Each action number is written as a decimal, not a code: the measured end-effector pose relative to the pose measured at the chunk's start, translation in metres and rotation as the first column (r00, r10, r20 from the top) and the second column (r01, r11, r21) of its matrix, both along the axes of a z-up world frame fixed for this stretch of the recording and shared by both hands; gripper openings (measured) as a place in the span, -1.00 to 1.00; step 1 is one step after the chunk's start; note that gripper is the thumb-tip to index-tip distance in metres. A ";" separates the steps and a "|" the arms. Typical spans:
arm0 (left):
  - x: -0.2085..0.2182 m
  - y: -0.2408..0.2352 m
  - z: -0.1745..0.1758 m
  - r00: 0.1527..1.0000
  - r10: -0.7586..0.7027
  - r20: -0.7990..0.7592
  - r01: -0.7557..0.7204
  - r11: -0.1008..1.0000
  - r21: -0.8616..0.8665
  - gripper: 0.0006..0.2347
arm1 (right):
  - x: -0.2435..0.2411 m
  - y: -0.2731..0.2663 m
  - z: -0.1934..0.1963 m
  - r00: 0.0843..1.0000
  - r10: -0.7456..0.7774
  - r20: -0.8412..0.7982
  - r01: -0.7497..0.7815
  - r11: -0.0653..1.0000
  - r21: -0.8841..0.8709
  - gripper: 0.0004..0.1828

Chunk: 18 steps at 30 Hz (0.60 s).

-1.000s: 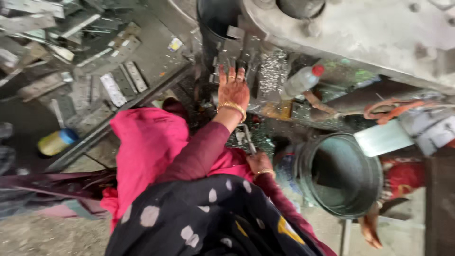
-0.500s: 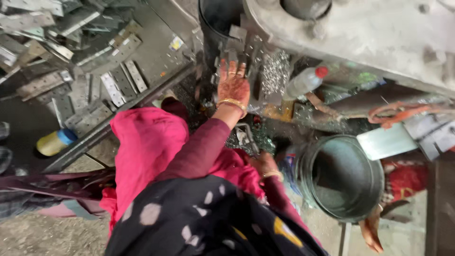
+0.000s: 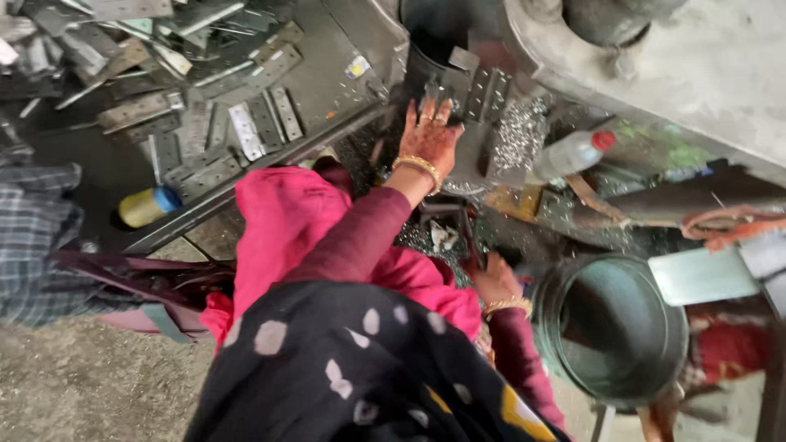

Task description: The person picks up metal brackets from a container, positions them one by one into a machine to punch holes, and then drops the processed brackets back into a bin.

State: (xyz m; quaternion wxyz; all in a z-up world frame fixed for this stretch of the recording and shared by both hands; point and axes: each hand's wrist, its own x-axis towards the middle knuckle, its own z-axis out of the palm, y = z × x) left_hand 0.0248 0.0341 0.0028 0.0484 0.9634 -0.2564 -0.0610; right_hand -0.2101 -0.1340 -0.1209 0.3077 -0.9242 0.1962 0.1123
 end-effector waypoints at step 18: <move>0.008 -0.032 -0.005 0.966 -0.126 0.226 0.055 0.953 0.296 -0.57 | -0.018 -0.007 -0.027 0.997 -0.005 0.076 0.015 0.990 -0.137 -0.47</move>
